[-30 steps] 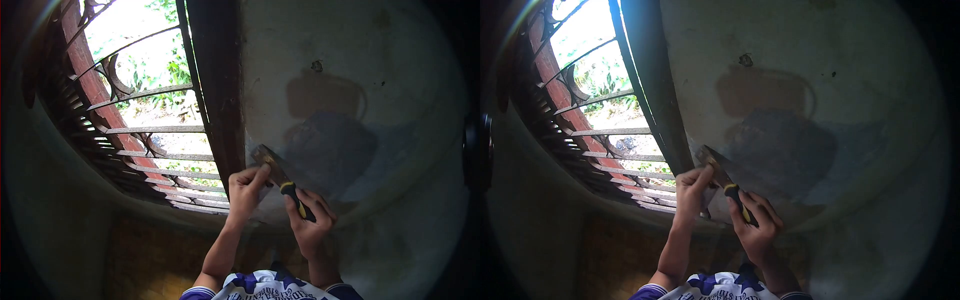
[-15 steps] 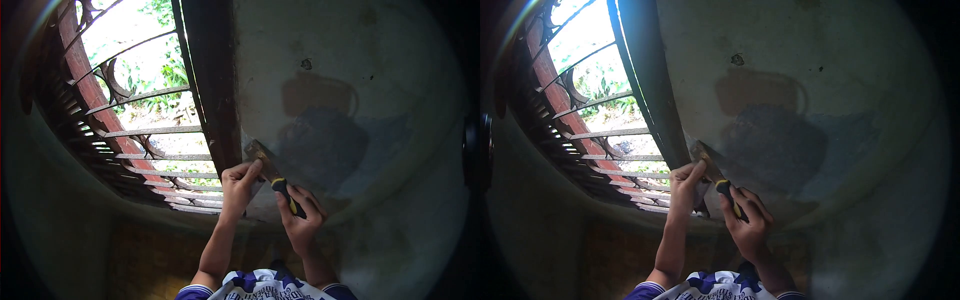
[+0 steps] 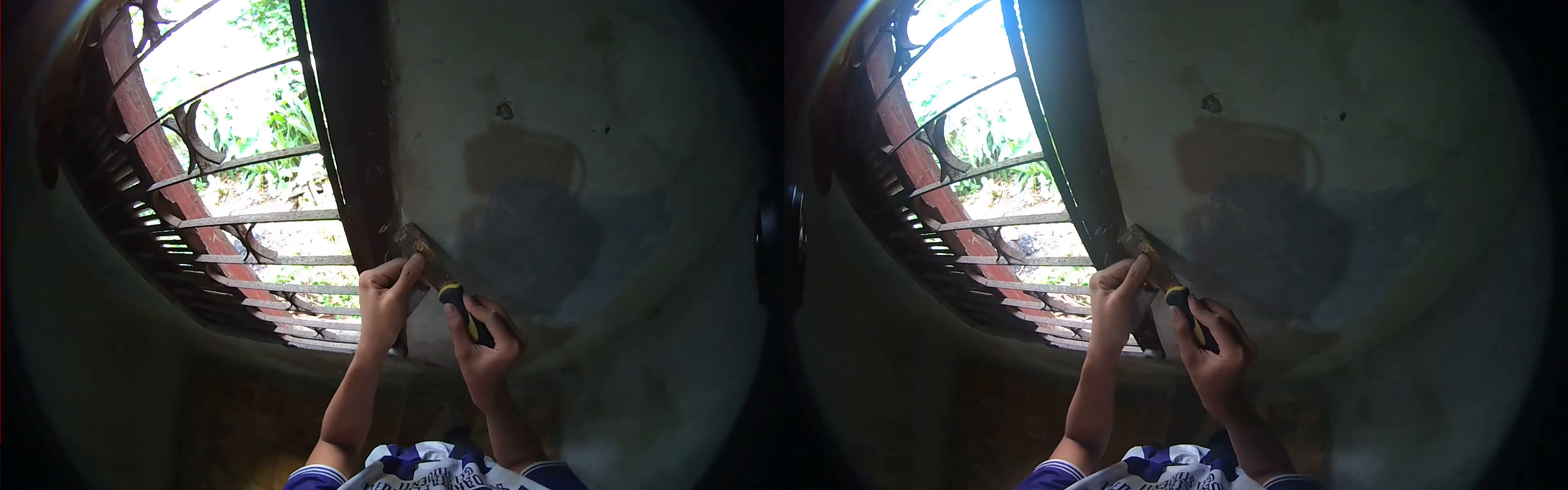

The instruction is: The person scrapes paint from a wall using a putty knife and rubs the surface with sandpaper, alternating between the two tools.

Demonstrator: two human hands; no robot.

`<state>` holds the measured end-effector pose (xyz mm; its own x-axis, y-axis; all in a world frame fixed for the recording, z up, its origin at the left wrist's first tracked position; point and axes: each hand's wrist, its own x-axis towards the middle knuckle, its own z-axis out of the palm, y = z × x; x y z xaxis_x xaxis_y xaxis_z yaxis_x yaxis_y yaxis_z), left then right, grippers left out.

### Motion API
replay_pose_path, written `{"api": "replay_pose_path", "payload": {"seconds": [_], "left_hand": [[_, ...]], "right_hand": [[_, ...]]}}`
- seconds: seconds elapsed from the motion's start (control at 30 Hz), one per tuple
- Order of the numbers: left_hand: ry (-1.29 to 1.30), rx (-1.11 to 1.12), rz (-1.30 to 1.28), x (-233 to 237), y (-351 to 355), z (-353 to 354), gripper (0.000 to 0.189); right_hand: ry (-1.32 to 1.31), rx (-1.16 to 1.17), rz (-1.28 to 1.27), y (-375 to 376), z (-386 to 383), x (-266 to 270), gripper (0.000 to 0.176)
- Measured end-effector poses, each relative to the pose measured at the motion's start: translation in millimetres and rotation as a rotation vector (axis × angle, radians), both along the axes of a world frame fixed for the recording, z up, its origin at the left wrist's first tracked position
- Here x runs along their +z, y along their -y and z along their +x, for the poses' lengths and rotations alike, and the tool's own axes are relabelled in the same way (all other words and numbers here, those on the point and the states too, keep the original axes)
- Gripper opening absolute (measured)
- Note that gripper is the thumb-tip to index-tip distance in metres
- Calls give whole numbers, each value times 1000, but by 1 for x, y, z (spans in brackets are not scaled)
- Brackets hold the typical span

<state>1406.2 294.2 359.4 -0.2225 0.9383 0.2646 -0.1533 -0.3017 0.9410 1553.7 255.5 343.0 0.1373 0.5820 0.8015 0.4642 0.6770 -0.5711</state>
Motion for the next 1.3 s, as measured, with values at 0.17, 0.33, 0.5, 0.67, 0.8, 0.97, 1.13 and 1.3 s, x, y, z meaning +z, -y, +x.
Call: {"api": "replay_pose_path", "payload": {"seconds": [0.17,0.33,0.5,0.67,0.8,0.97,1.13,1.3], "left_hand": [[-78,-11,20,-15,-4,0,32],[-28,8,47,1,-3,-3,32],[-60,34,52,0,-3,-8,32],[-87,38,46,-1,-1,-9,32],[-160,68,73,8,0,-11,32],[-168,81,70,8,5,-11,30],[-228,100,39,17,6,-14,25],[-194,103,41,7,6,-13,29]], "right_hand": [[-34,-10,-40,9,-2,-7,20],[-51,13,-38,5,-7,-3,21],[-100,32,-111,12,-20,-12,18],[-107,32,-139,15,-21,-10,17],[-158,54,-189,12,-23,-4,17],[-232,96,-229,16,-25,-11,18],[-281,129,-260,11,-29,-8,19],[-341,142,-276,16,-29,-15,19]]}}
